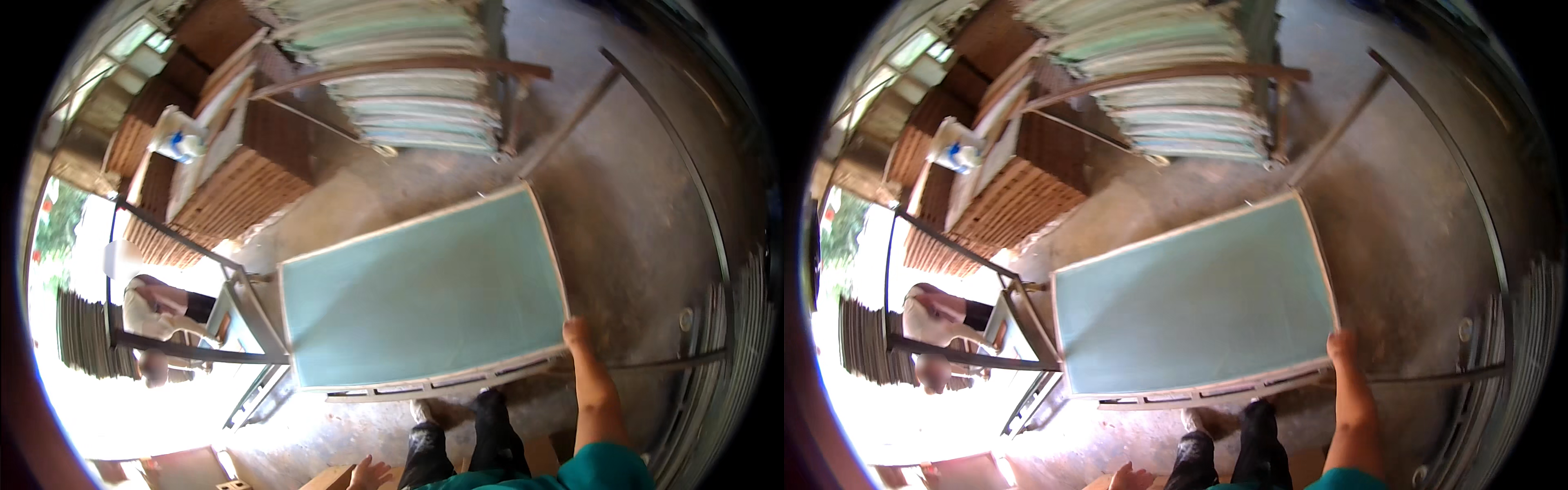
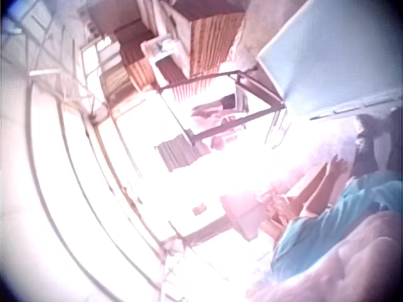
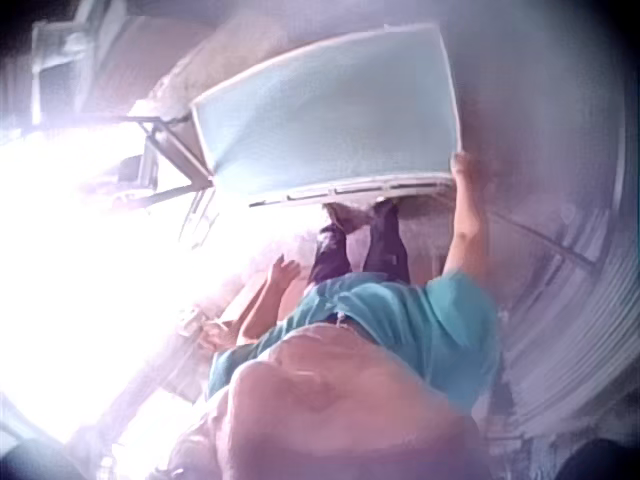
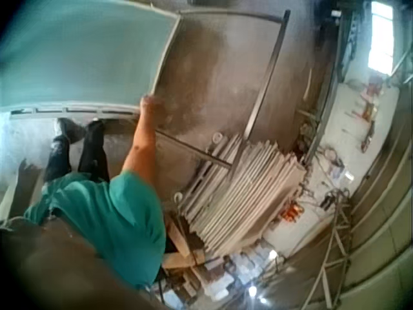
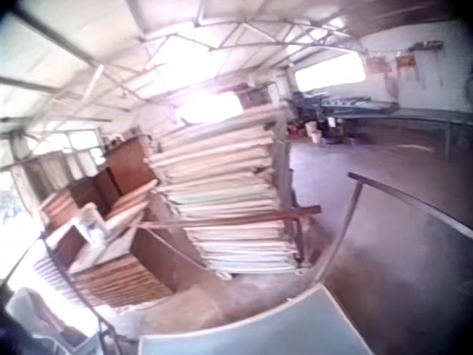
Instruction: The person moves from an outdoor area into a workshop and begins assembling window screens. They pick up large rectangular frames and mesh panels, place them on a workbench, and insert cardboard strips into the frame grooves. The person works alongside another individual, handling the components one by one.
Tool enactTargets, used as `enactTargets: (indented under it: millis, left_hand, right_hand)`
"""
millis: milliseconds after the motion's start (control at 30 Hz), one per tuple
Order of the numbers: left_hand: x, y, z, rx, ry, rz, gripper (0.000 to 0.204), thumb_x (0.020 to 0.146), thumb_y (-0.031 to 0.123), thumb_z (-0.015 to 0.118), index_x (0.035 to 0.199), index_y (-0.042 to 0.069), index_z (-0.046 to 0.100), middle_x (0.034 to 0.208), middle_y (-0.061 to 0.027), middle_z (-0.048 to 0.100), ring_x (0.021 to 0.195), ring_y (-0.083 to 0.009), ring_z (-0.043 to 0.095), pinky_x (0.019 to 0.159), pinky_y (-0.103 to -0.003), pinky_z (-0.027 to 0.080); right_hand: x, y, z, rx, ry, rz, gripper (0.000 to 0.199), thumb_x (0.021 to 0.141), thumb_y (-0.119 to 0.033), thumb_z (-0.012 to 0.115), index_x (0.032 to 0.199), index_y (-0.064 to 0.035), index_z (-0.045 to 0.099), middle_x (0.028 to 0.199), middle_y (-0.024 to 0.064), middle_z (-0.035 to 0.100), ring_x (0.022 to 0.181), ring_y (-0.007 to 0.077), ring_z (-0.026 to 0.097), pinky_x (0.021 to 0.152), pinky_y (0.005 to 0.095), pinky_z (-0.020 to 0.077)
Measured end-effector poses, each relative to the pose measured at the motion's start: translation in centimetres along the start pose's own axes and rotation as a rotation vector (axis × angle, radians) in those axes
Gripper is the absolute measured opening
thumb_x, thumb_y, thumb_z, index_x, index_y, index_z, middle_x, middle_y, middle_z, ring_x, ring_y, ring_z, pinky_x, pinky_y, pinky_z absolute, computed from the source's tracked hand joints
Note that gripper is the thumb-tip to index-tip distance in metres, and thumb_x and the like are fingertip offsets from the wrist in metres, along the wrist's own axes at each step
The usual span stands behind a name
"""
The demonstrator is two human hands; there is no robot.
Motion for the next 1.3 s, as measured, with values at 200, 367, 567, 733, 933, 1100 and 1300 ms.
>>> enactTargets:
  millis: [200, 367, 567, 733, 933, 1100, 1300]
  left_hand:
    - [-3.9, -0.7, -2.0, -0.031, -0.064, 0.202, 0.047, 0.087, 0.036, 0.048, 0.123, 0.007, 0.039, 0.116, -0.0155, 0.050, 0.101, -0.0336, 0.052, 0.084, -0.049, 0.045]
    - [-2.4, 0.6, -7.2, -0.136, -0.184, 0.298, 0.047, 0.089, 0.031, 0.045, 0.127, 0.005, 0.034, 0.120, -0.0153, 0.048, 0.103, -0.0318, 0.052, 0.086, -0.047, 0.044]
    - [-3.4, 1.4, -20.9, -0.251, -0.191, 0.396, 0.043, 0.088, 0.029, 0.045, 0.122, 0.003, 0.038, 0.119, -0.0136, 0.048, 0.100, -0.0310, 0.053, 0.080, -0.046, 0.045]
    - [0.5, 0.5, -34.5, -0.516, -0.157, 0.459, 0.042, 0.086, 0.029, 0.048, 0.119, 0.003, 0.041, 0.119, -0.0135, 0.047, 0.101, -0.0326, 0.051, 0.077, -0.048, 0.045]
    - [0.2, -0.8, -43.6, -0.910, -0.059, 0.399, 0.045, 0.086, 0.023, 0.051, 0.123, 0.001, 0.037, 0.122, -0.0179, 0.045, 0.111, -0.0363, 0.046, 0.083, -0.048, 0.045]
    - [-1.2, 2.6, -48.7, -1.024, -0.025, 0.436, 0.049, 0.084, 0.023, 0.056, 0.123, -0.001, 0.038, 0.123, -0.0177, 0.046, 0.114, -0.0368, 0.044, 0.085, -0.046, 0.046]
    - [3.1, 9.9, -58.2, -0.909, 0.104, 0.500, 0.024, 0.084, 0.022, 0.049, 0.103, 0.008, 0.048, 0.091, -0.0093, 0.056, 0.077, -0.0239, 0.060, 0.062, -0.038, 0.050]
  right_hand:
    - [-13.9, -10.9, 4.4, 0.295, -0.381, -0.155, 0.022, 0.074, -0.022, 0.056, 0.081, -0.0031, 0.066, 0.071, 0.0130, 0.064, 0.065, 0.0241, 0.063, 0.061, 0.0349, 0.0498]
    - [-25.9, -20.1, 1.8, 0.292, -0.705, -0.086, 0.025, 0.077, -0.023, 0.059, 0.092, -0.0036, 0.065, 0.068, 0.0063, 0.063, 0.057, 0.0140, 0.062, 0.046, 0.0250, 0.0467]
    - [-37.2, -26.0, 5.7, 0.119, -0.785, -0.107, 0.026, 0.078, -0.027, 0.059, 0.095, -0.0083, 0.065, 0.080, 0.0038, 0.064, 0.064, 0.0152, 0.064, 0.050, 0.0274, 0.0482]
    - [-46.3, -31.2, 11.6, -0.271, -1.025, -0.247, 0.030, 0.078, -0.033, 0.057, 0.094, -0.0092, 0.064, 0.079, 0.0038, 0.064, 0.069, 0.0149, 0.064, 0.051, 0.0267, 0.0481]
    - [-54.0, -47.8, 14.6, -0.553, -1.019, -0.546, 0.026, 0.079, -0.032, 0.055, 0.091, -0.0096, 0.064, 0.073, 0.0055, 0.064, 0.052, 0.0128, 0.056, 0.044, 0.0279, 0.0444]
    - [-56.4, -60.4, 21.4, -0.603, -0.943, -0.737, 0.023, 0.078, -0.028, 0.055, 0.087, -0.0093, 0.065, 0.064, 0.0060, 0.063, 0.043, 0.0133, 0.051, 0.042, 0.0291, 0.0436]
    - [-60.3, -71.4, 32.5, -0.535, -0.940, -0.845, 0.021, 0.078, -0.024, 0.055, 0.086, -0.0075, 0.064, 0.062, 0.0068, 0.062, 0.045, 0.0142, 0.054, 0.040, 0.0306, 0.0439]
Point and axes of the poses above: each hand's wrist, its own x-axis towards the middle knuckle, its own z-axis out of the palm, y = z × x, the point moved 9 cm from there along x, towards the middle knuckle
